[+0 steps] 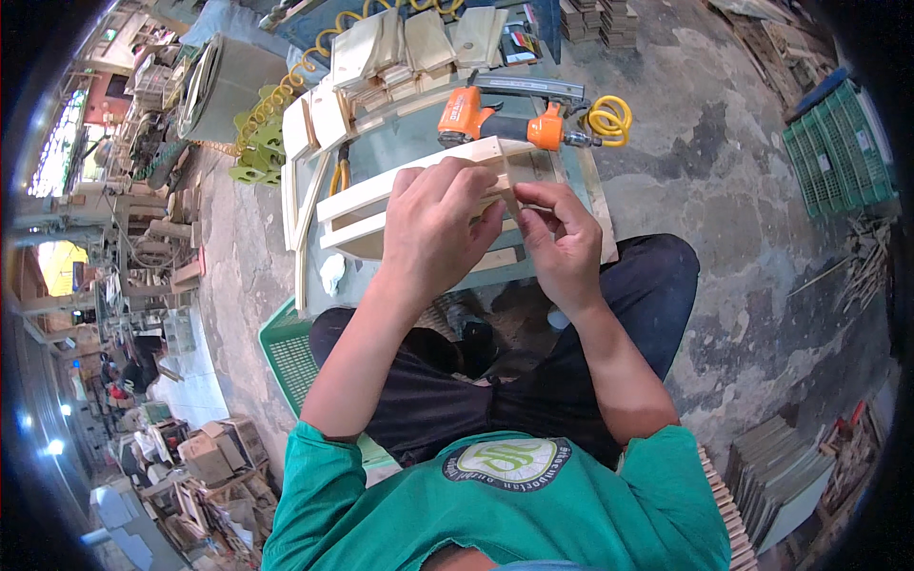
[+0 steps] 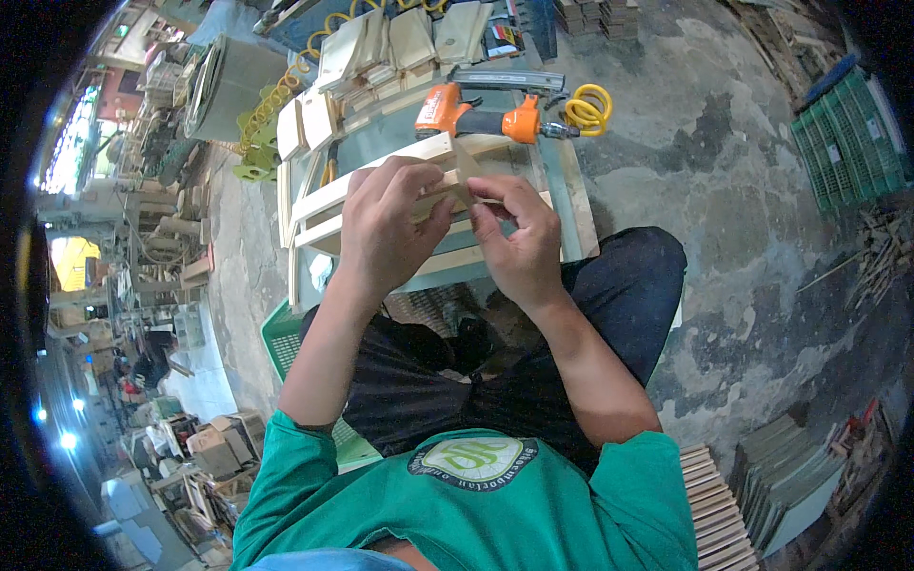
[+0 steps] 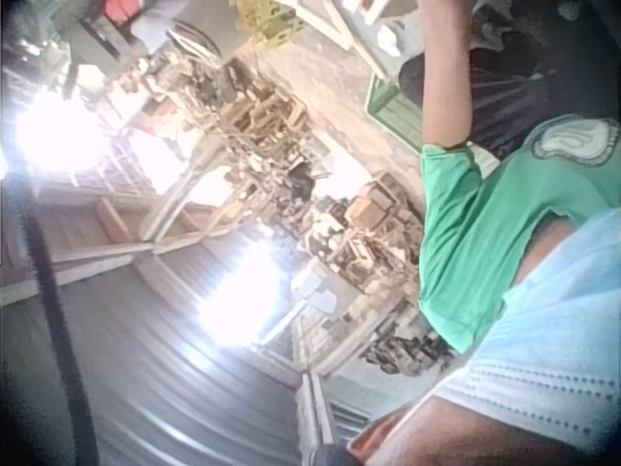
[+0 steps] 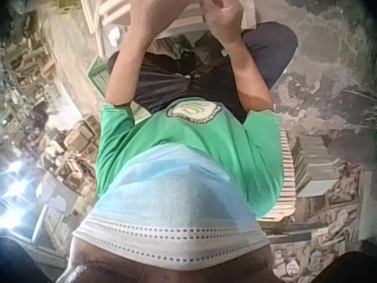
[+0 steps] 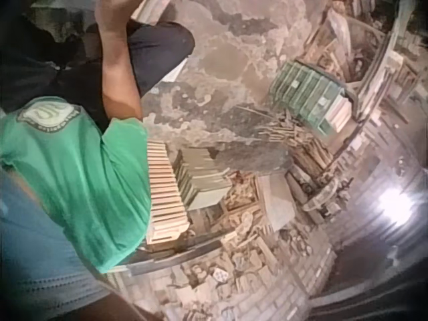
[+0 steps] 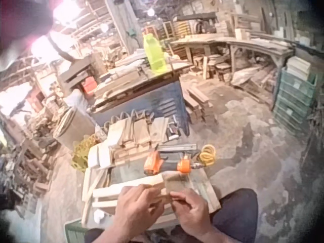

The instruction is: Assembling small wooden boxes using wood glue and a pneumatic nail gun at a workshop station.

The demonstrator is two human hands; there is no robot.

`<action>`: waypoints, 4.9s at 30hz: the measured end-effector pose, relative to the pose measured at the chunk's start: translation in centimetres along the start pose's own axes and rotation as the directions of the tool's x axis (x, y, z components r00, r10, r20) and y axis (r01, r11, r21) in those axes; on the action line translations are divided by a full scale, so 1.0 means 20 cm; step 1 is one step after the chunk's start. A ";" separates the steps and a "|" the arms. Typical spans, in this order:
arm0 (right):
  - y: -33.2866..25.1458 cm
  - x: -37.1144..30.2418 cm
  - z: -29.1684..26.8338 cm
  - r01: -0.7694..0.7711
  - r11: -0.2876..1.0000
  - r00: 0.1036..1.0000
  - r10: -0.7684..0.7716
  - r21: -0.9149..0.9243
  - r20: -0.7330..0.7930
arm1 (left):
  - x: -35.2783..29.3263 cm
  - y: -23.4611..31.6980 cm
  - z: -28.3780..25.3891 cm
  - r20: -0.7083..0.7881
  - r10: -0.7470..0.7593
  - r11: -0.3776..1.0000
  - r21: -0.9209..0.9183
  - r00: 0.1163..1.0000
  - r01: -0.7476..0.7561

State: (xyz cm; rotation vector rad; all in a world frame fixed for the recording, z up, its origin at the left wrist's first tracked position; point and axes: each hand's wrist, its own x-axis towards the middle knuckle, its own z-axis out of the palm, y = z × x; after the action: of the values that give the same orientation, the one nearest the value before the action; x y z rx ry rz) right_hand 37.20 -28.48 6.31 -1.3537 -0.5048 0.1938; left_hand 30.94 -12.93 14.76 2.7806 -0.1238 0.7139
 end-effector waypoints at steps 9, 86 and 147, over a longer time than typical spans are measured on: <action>-0.02 0.03 -0.02 0.103 0.995 0.992 -0.102 -0.010 0.070 | 0.01 -0.01 0.07 -0.045 0.009 1.000 0.029 0.999 -0.008; -0.28 0.28 -0.05 0.533 0.647 0.825 -0.253 -0.545 0.506 | -0.15 -0.16 -0.07 -0.073 -0.111 0.994 -0.016 0.991 0.110; 0.21 0.99 0.07 0.282 0.400 0.691 0.546 -0.872 0.473 | -0.12 -0.16 -0.07 -0.063 -0.110 0.992 -0.076 0.992 0.105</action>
State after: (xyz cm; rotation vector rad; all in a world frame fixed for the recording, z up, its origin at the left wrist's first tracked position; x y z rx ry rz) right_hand 54.68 -18.02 7.05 -2.4775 -1.3118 0.7126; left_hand 28.57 -9.50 14.09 2.6678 0.0130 0.7592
